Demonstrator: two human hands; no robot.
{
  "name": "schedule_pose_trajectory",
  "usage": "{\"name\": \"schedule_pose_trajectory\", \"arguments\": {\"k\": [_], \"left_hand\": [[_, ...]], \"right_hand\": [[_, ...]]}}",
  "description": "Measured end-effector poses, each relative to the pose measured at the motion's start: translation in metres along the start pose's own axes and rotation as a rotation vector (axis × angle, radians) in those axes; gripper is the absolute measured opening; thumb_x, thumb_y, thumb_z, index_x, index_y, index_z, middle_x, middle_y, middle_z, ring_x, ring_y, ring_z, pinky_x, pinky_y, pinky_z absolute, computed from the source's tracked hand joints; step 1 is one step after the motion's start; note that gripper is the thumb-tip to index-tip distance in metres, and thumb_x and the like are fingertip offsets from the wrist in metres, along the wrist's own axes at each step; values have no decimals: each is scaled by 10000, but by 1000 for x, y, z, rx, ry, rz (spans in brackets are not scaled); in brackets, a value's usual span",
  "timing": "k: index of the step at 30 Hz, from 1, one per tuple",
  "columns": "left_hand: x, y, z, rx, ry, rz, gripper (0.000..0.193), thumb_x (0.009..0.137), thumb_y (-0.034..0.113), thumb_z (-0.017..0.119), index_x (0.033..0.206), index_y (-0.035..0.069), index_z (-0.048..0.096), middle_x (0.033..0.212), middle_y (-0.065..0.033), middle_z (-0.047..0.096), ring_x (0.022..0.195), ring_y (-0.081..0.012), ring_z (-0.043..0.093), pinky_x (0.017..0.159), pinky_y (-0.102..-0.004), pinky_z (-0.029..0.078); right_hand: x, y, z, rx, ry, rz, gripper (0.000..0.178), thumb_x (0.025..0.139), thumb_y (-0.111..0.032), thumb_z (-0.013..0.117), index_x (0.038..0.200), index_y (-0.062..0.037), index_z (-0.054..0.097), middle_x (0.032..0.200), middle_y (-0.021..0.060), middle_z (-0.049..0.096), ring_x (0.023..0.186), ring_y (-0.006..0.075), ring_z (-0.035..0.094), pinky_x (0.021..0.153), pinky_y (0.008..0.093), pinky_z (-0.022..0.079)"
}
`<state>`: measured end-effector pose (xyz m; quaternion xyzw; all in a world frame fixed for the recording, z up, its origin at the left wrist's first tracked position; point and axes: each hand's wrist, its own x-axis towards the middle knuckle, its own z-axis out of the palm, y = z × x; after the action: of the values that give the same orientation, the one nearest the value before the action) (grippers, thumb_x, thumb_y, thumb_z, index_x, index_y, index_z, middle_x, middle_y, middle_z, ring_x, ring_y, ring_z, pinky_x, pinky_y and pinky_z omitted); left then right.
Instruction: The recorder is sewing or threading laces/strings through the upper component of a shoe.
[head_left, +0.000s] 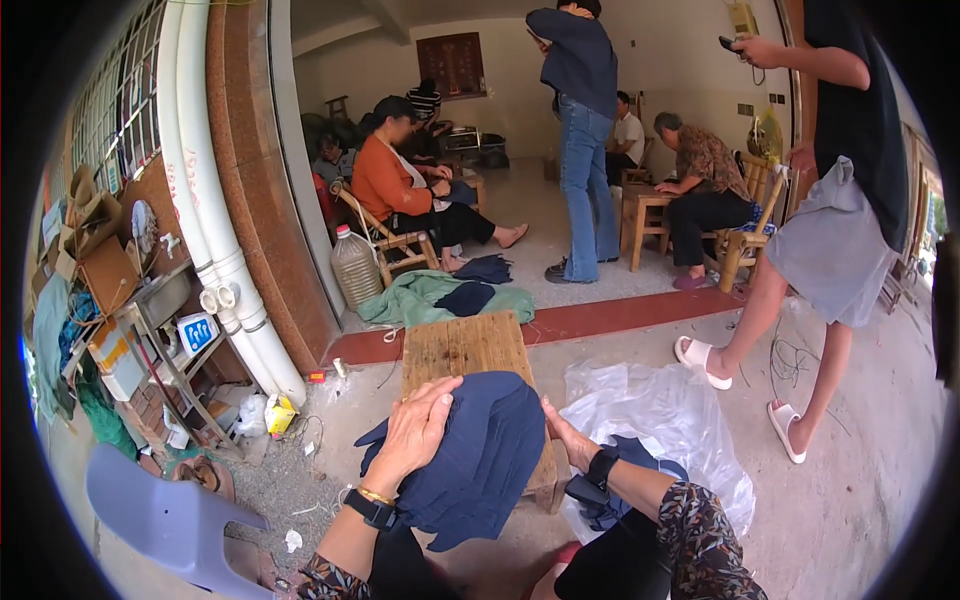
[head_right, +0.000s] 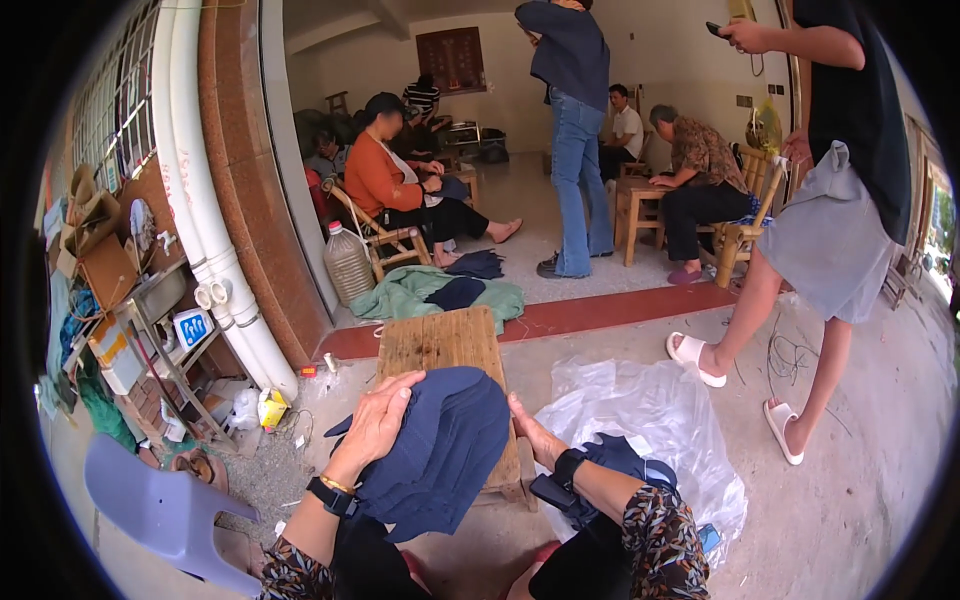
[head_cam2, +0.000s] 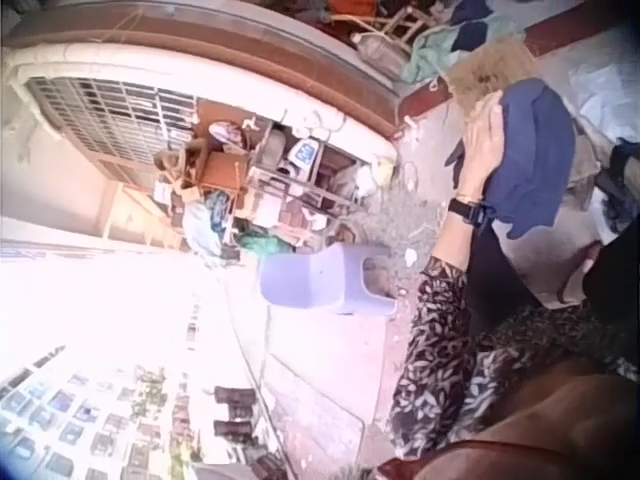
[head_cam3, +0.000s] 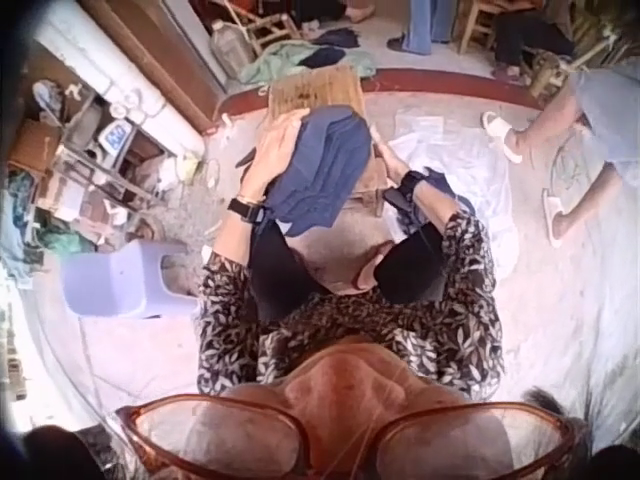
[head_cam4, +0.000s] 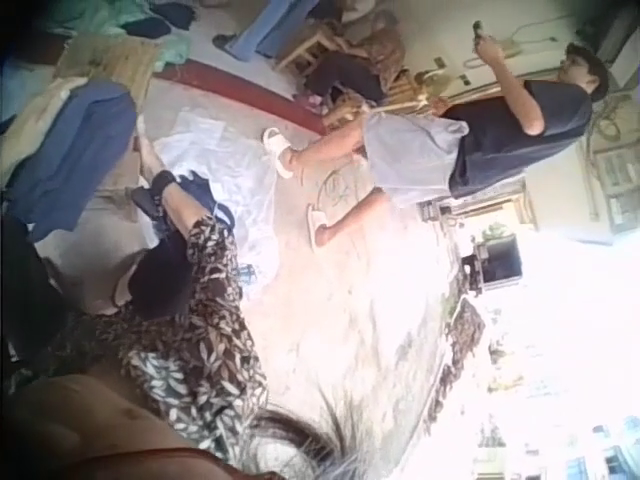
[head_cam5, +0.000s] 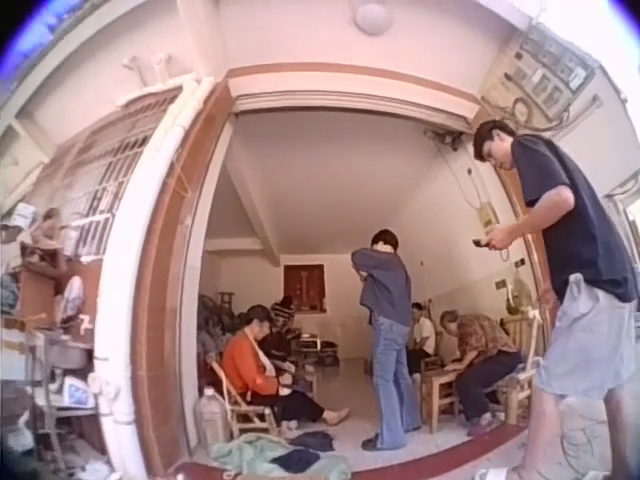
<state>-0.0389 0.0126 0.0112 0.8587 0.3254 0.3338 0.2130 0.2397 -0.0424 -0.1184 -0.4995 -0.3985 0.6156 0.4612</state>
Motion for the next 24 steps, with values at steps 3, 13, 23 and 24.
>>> {"name": "schedule_pose_trajectory", "arguments": {"k": [3, 13, 23, 24], "left_hand": [[-4, 20, -12, 145, -32, 7, 435, 1060, 346, 401, 1362, 137, 635, 1419, -125, 604, 1324, -331, 548, 1040, -553, 381], [-55, 53, -27, 89, -139, -57, 422, 1030, 280, 452, 1364, 94, 630, 1424, -156, 590, 1338, -333, 534, 1069, -472, 350], [-57, 44, 6, -88, 28, -42, 429, 1064, 252, 383, 1374, 67, 614, 1417, -162, 590, 1341, -360, 526, 1082, -486, 359], [-53, 54, 13, 6, 33, -16, 429, 1068, 266, 383, 1372, 75, 617, 1414, -152, 595, 1337, -350, 531, 1077, -487, 363]], "right_hand": [[-5, -1, 15, 86, -17, 58, 1027, 920, -862, 240, 1610, -101, 275, 1618, 114, 368, 1489, 280, 334, 1210, 453, 258], [-59, 35, 39, 73, -35, 250, 1131, 853, -933, 156, 1632, -112, 181, 1641, 170, 300, 1513, 361, 263, 1183, 595, 245], [-61, 8, 9, -358, 202, 67, 1090, 916, -869, 231, 1147, 86, 702, 1104, 238, 710, 1043, 281, 665, 867, 383, 542], [-71, 1, -11, -514, 303, -74, 975, 948, -815, 326, 821, 65, 727, 714, 138, 692, 671, 209, 642, 615, 347, 516]]}}
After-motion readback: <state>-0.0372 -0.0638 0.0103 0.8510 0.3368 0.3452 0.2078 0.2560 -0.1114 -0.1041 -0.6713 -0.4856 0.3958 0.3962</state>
